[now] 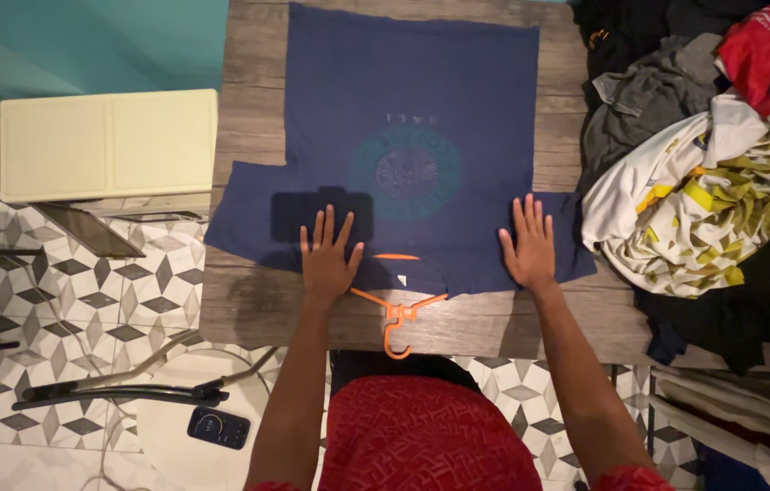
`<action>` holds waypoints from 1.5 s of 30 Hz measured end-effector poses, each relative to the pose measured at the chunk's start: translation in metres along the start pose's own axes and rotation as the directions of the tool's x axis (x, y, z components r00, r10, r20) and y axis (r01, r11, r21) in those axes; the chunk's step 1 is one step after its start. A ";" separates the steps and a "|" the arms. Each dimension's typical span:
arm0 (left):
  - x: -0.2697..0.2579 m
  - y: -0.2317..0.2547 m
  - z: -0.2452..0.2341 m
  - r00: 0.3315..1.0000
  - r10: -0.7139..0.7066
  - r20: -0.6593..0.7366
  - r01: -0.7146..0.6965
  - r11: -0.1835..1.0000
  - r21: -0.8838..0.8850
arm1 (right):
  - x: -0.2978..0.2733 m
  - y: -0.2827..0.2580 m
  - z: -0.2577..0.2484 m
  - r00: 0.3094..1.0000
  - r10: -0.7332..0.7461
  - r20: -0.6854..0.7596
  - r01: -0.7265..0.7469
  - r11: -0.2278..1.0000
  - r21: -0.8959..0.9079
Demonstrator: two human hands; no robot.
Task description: The person selects a blue t-shirt from a pile, lays it flat on a table, and smooths it out. They then retrieve an orange hanger, place it on the shirt, and hang the shirt on a clothing rack. The person repeats this process with a red and white jersey, smoothing it on the table before hanging it.
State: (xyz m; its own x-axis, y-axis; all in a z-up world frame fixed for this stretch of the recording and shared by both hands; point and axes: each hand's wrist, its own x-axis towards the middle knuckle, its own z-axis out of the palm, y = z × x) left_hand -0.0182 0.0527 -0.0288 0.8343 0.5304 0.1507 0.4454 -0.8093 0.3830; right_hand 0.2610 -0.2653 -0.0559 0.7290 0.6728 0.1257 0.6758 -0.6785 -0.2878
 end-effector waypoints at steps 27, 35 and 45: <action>-0.001 0.000 -0.005 0.999 -0.029 -0.041 0.027 0.999 -0.035 | 0.000 -0.130 0.020 0.919 0.365 -0.151 -0.370 0.929 -0.008; 0.008 -0.057 -0.012 0.951 -0.205 -0.230 0.175 0.974 -0.143 | -0.017 -0.243 0.033 0.938 -0.327 0.117 0.294 0.927 0.234; 0.003 -0.103 -0.015 0.807 -0.450 -0.382 0.535 0.832 0.149 | -0.012 -0.220 0.033 0.953 -0.280 0.119 0.260 0.953 0.156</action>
State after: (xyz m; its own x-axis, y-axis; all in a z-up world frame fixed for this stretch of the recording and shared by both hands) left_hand -0.0666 0.1410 -0.0542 0.3486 0.8889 0.2973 0.8650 -0.4272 0.2630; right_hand 0.1001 -0.1145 -0.0250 0.4923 0.8661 0.0868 0.8169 -0.4253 -0.3897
